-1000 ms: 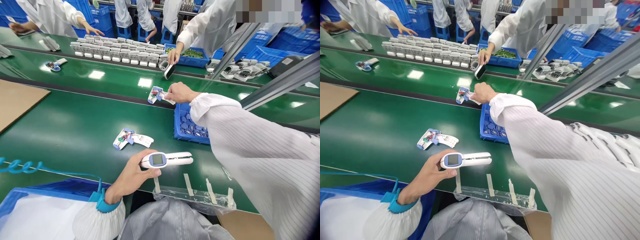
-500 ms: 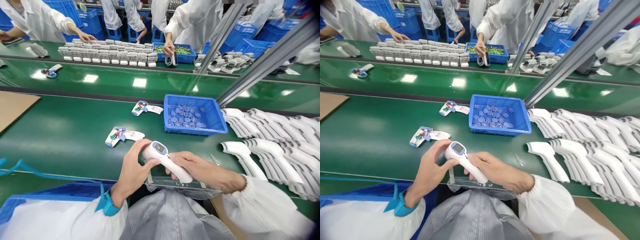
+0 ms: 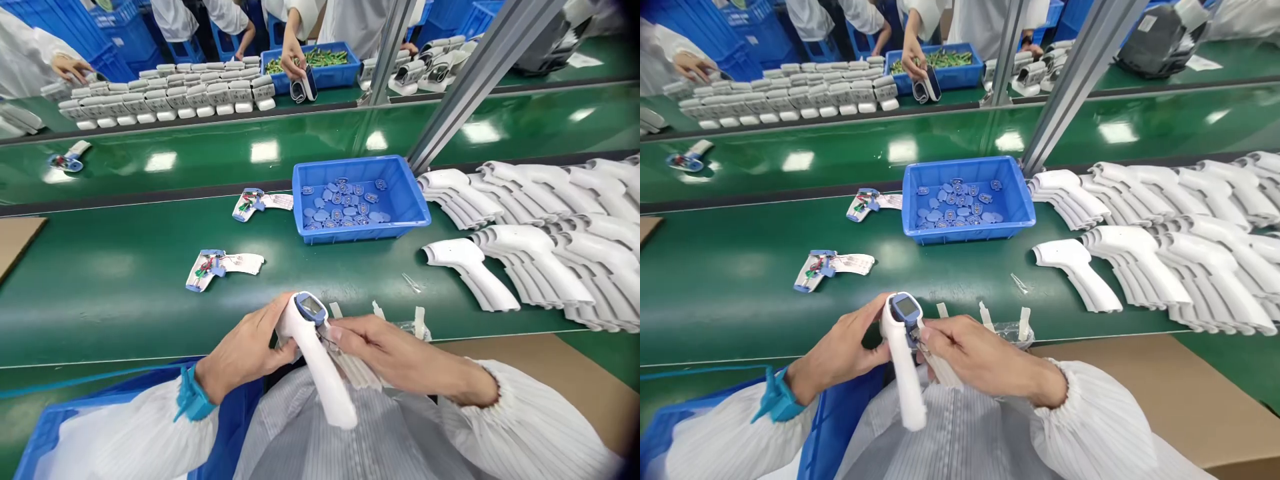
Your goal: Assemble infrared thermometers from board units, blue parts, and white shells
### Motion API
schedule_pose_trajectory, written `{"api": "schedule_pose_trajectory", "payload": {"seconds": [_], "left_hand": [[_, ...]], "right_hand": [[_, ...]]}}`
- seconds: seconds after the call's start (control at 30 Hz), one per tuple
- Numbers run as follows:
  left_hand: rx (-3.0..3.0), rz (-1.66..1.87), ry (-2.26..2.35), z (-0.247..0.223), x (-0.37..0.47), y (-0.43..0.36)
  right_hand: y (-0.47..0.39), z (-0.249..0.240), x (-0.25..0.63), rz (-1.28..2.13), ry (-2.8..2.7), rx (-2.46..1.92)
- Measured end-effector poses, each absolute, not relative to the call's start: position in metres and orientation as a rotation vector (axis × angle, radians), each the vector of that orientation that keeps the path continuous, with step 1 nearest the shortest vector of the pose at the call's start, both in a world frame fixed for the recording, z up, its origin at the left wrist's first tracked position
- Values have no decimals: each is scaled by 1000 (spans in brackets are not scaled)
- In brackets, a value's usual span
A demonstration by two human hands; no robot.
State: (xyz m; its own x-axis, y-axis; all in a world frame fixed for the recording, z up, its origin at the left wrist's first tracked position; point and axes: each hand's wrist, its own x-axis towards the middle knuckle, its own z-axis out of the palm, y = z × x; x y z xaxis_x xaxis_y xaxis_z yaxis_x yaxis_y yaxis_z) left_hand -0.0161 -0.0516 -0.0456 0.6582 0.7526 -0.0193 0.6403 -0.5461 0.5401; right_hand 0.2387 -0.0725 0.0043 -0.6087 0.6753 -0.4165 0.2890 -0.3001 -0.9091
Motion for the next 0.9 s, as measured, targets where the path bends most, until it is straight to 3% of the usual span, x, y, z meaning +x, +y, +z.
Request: {"api": "schedule_pose_trajectory", "payload": {"seconds": [0.23, 0.43, 0.7, 0.9], "left_hand": [[2404, 306, 1129, -40, -16, -52], [2199, 338, 1037, -32, 2, -43], [1596, 502, 1006, -30, 8, -44], [1543, 514, 1001, -33, 8, -50]], "right_hand": [[-83, 6, 234, 1860, -1660, -1243], [-92, 1, 236, 1541, -1939, -1417], [-95, 7, 250, 1713, -1700, -1305], [-106, 8, 251, 1565, -1775, -1395]]}}
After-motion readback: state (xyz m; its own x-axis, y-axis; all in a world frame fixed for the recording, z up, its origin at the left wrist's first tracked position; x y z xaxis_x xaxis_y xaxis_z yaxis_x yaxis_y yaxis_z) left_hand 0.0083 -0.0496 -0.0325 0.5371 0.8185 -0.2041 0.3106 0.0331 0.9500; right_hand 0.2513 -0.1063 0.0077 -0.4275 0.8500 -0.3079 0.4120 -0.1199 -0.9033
